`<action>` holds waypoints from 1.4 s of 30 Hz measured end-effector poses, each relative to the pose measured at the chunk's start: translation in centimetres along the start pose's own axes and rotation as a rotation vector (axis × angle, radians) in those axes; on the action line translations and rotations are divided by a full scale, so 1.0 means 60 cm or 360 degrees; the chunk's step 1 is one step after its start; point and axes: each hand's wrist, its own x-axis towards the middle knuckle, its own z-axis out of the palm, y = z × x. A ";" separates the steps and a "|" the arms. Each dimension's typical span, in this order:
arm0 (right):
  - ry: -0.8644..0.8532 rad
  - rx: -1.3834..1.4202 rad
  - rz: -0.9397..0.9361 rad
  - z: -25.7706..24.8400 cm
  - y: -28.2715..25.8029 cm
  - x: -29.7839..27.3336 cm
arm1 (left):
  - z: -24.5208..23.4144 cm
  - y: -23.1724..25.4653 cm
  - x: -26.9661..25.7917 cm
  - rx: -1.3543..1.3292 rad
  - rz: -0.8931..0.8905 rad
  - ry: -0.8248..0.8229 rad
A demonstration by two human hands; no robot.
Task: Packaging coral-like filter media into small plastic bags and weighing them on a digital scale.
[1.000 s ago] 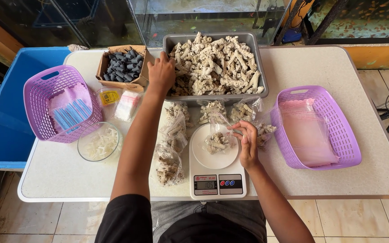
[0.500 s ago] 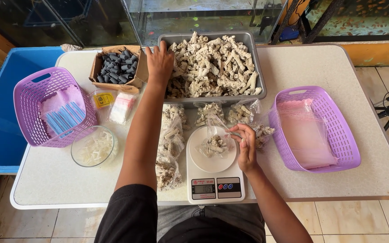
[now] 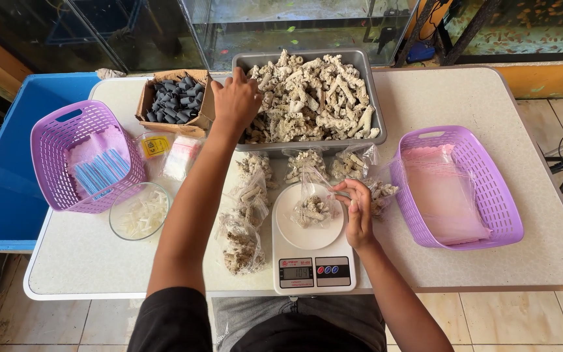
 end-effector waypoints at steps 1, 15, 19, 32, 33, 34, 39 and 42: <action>-0.0001 -0.0001 -0.0002 -0.001 0.001 0.000 | -0.023 0.010 -0.011 -0.0001 0.0000 0.0002; 0.0013 -0.0126 0.0040 0.004 -0.006 0.000 | -0.320 0.168 -0.232 -0.1013 0.0842 -0.0201; 0.0018 -0.0159 0.0045 0.003 -0.007 -0.001 | -0.295 0.184 -0.242 -0.0780 0.0898 -0.0210; 0.0014 -0.0130 0.0051 0.007 -0.019 0.005 | -0.296 0.179 -0.245 -0.0708 0.0837 -0.0250; 0.0005 -0.0138 0.0036 0.007 -0.020 0.005 | -0.302 0.174 -0.243 -0.0791 0.0799 -0.0193; 0.0007 -0.0137 0.0038 0.007 -0.018 0.005 | -0.300 0.167 -0.237 -0.0791 0.0799 -0.0195; 0.0005 -0.0042 0.0009 0.001 -0.005 0.002 | -0.231 0.119 -0.201 -0.1475 0.0582 0.0203; 0.0012 -0.0036 0.0013 0.001 -0.005 0.002 | -0.160 0.070 -0.168 -0.1541 0.0414 0.0354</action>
